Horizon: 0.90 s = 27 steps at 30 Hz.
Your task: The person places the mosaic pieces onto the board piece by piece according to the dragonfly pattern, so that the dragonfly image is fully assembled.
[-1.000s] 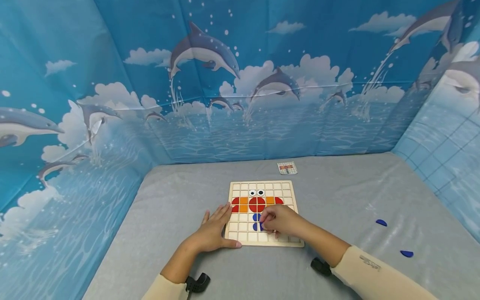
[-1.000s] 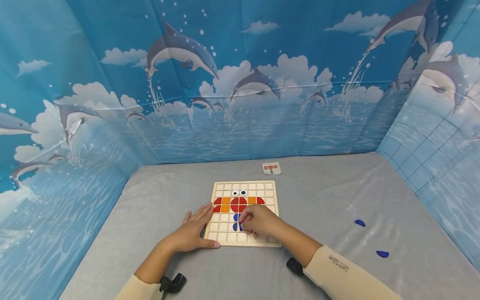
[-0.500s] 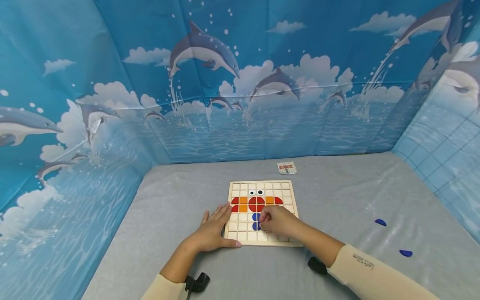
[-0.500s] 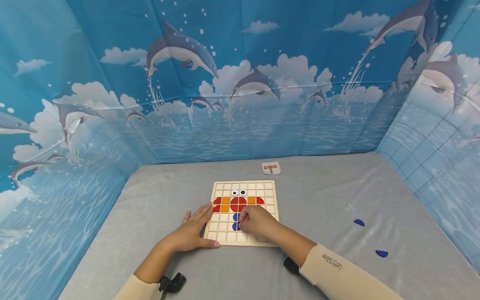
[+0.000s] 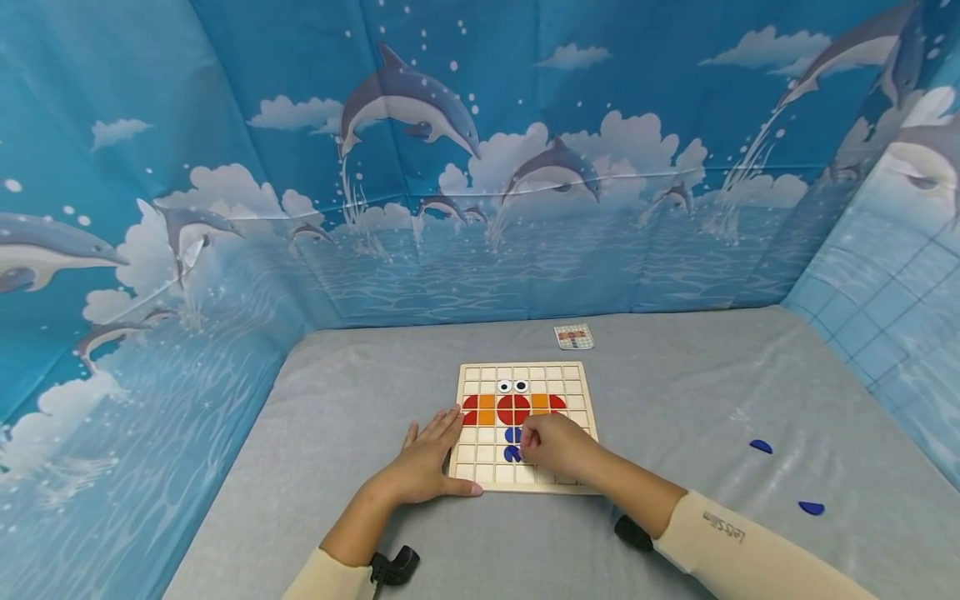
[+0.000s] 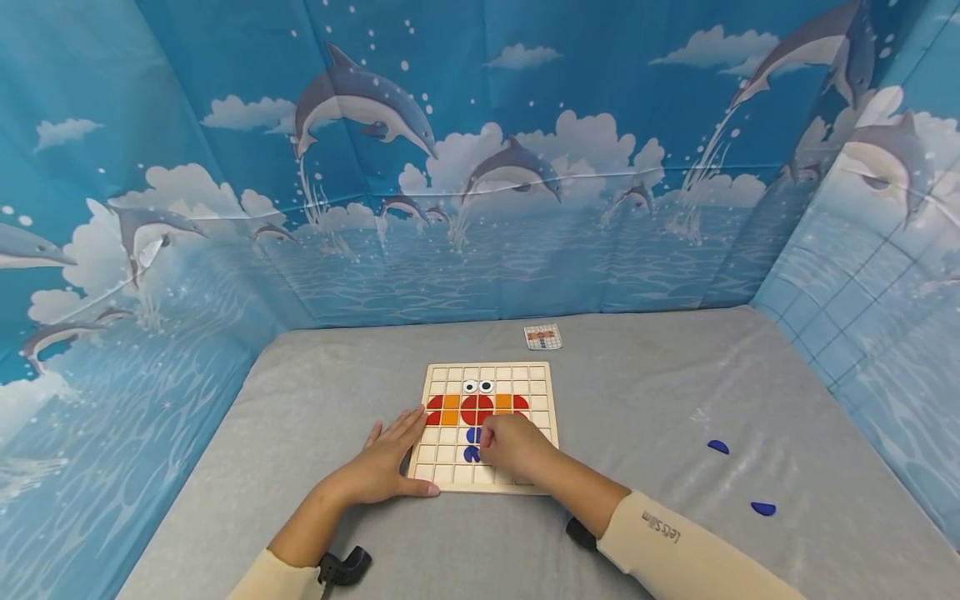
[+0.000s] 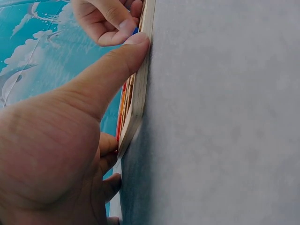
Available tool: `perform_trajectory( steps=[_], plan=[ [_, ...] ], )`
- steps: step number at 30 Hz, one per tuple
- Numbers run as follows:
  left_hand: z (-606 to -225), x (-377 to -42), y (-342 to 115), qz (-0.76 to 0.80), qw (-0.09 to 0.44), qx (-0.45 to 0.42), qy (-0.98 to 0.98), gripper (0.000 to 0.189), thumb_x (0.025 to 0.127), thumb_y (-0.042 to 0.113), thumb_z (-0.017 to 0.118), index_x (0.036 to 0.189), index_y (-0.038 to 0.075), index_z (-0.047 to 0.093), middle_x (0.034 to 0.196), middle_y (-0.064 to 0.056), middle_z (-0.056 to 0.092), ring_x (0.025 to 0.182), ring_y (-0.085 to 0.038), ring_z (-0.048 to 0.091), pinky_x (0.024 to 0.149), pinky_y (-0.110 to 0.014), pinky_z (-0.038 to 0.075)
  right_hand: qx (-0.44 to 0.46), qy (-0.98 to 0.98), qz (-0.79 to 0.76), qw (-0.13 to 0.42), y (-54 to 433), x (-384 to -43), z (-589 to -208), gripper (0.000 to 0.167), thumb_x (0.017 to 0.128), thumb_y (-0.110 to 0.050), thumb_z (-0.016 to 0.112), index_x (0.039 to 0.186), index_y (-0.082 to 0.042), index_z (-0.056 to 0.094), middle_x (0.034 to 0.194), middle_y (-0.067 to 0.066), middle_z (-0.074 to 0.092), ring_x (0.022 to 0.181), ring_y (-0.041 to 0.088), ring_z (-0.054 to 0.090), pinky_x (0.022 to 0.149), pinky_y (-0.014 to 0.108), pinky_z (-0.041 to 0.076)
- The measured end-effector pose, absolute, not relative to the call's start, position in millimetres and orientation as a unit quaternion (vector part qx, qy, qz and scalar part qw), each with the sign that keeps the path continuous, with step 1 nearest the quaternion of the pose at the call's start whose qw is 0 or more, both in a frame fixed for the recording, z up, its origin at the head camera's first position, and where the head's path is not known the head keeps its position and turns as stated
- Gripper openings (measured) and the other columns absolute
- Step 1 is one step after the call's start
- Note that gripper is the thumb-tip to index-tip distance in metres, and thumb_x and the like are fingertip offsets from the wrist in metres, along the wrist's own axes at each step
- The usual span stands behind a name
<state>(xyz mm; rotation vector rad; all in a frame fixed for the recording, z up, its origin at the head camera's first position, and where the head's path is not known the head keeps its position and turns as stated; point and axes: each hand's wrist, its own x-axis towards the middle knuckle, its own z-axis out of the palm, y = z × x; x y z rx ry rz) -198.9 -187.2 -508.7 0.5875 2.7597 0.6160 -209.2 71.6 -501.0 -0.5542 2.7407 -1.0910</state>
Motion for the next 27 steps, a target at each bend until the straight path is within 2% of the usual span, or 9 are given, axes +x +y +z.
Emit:
perform_trajectory(
  steps=[3,8,27],
  plan=[
    [-509.2,-199.6,-186.7,0.212,0.126,0.204,0.947,0.117,0.077,0.063,0.079,0.163,0.010,0.019,0.172,-0.006,0.013,0.159,-0.032,0.010,0.123,-0.068,0.001,-0.197,0.907,-0.364,0.073,73.1,-210.1,-501.6,0.012,0.085,-0.004,0.074,0.087,-0.014,0.067,0.066,-0.005,0.053,0.060,0.010,0.048,0.053,0.022,0.037],
    [-509.9,-199.8,-186.6,0.208,0.128,0.203,0.948,0.117,0.077,0.064,0.078,0.163,0.010,0.019,0.172,-0.006,0.014,0.160,-0.031,0.010,0.123,-0.067,0.001,-0.238,0.895,-0.367,0.083,74.5,-211.9,-502.9,0.027,0.086,-0.001,0.072,0.107,-0.018,0.073,0.071,-0.006,0.056,0.064,0.009,0.049,0.055,0.021,0.040],
    [-511.5,-200.2,-188.3,0.208,0.127,0.201,0.949,0.118,0.077,0.066,0.077,0.163,0.012,0.017,0.172,-0.003,0.010,0.160,-0.031,0.008,0.124,-0.066,-0.001,-0.229,0.894,-0.377,0.083,74.7,-211.5,-505.5,0.016,0.084,-0.005,0.078,0.096,-0.012,0.071,0.072,-0.006,0.056,0.063,0.008,0.049,0.055,0.021,0.040]
  ],
)
